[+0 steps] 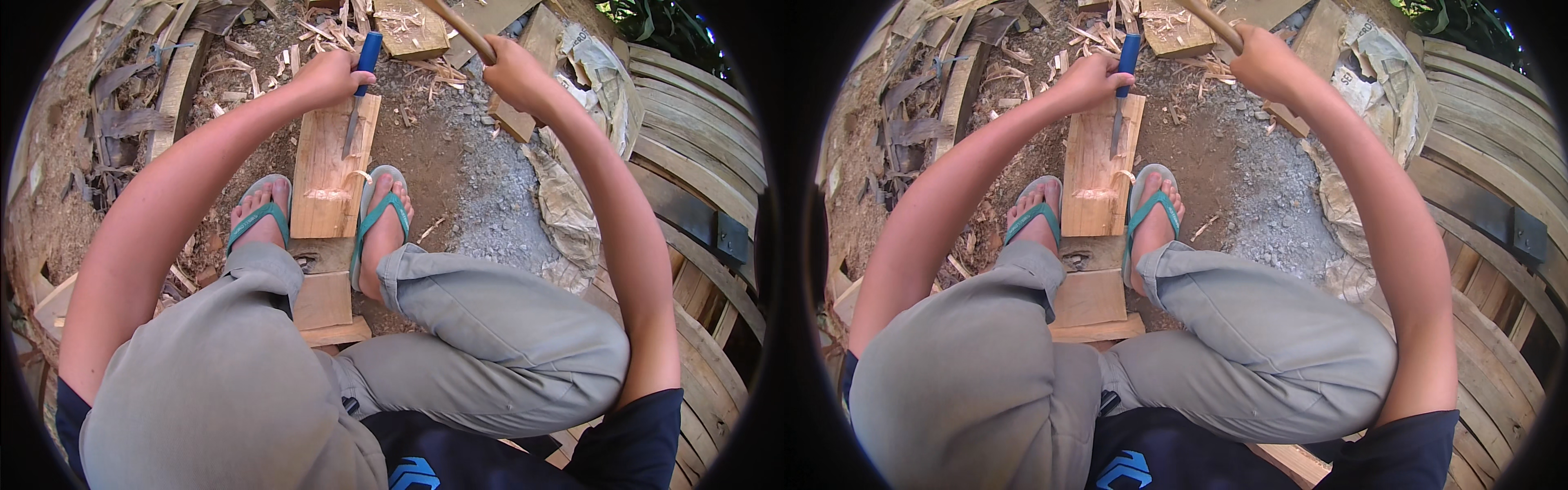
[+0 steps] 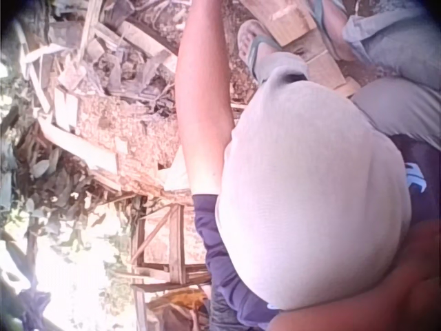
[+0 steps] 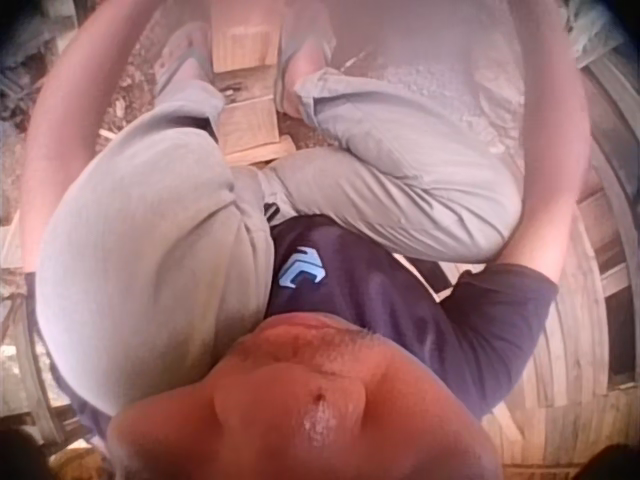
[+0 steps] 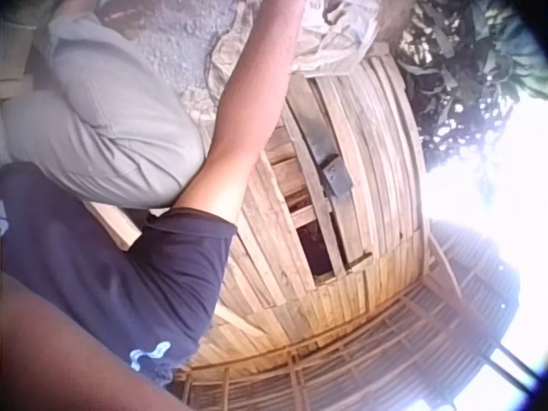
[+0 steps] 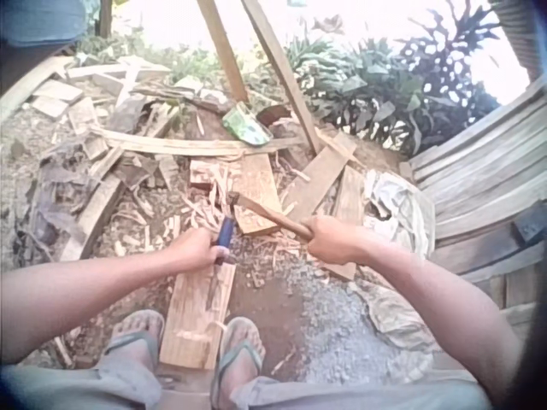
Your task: The person carves a groove into a piece of wood using a chisel and a hammer, repeatedly striking the tool to remove material.
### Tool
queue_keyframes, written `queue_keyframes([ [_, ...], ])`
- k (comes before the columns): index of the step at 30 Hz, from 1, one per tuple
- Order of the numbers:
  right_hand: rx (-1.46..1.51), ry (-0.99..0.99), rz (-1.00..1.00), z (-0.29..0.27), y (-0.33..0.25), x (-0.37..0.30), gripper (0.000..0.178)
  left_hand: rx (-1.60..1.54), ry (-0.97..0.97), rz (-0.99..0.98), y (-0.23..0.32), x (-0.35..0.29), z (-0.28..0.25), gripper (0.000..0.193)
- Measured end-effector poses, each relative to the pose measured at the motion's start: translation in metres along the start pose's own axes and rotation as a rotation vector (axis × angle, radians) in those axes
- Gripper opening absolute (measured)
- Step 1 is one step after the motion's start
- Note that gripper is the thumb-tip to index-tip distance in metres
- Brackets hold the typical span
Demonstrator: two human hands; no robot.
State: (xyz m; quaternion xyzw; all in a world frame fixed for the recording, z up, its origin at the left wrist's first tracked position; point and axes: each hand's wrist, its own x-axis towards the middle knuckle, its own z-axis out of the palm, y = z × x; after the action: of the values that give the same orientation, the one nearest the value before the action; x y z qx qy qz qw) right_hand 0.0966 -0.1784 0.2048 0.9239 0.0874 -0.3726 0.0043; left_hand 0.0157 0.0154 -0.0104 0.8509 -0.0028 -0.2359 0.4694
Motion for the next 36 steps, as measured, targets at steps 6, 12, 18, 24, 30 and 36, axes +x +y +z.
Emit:
queue_keyframes([
  [6, -0.05, 0.385, -0.197, 0.014, 0.006, 0.021, 0.012, -0.003, -0.01, -0.013, 0.005, -0.001, -0.002, 0.036],
  [12, -0.09, 0.197, -0.071, 0.018, 0.015, 0.02, 0.014, 0.053, 0.041, -0.04, 0.006, -0.005, 0.0, 0.04],
  [18, -0.095, -0.198, 0.034, -0.017, 0.007, 0.013, 0.013, 0.055, 0.068, -0.038, 0.009, -0.015, -0.005, 0.042],
  [24, 0.222, 0.004, 0.179, -0.016, 0.034, 0.0, 0.018, -0.226, -0.348, 0.279, 0.029, -0.054, -0.026, 0.04],
  [30, -0.068, 0.111, -0.162, -0.026, 0.049, 0.008, 0.014, -0.141, 0.101, -0.06, -0.001, -0.032, 0.001, 0.045],
  [36, -0.064, 0.162, -0.141, 0.009, 0.024, 0.017, 0.012, -0.041, 0.005, -0.043, -0.012, -0.007, 0.001, 0.046],
])
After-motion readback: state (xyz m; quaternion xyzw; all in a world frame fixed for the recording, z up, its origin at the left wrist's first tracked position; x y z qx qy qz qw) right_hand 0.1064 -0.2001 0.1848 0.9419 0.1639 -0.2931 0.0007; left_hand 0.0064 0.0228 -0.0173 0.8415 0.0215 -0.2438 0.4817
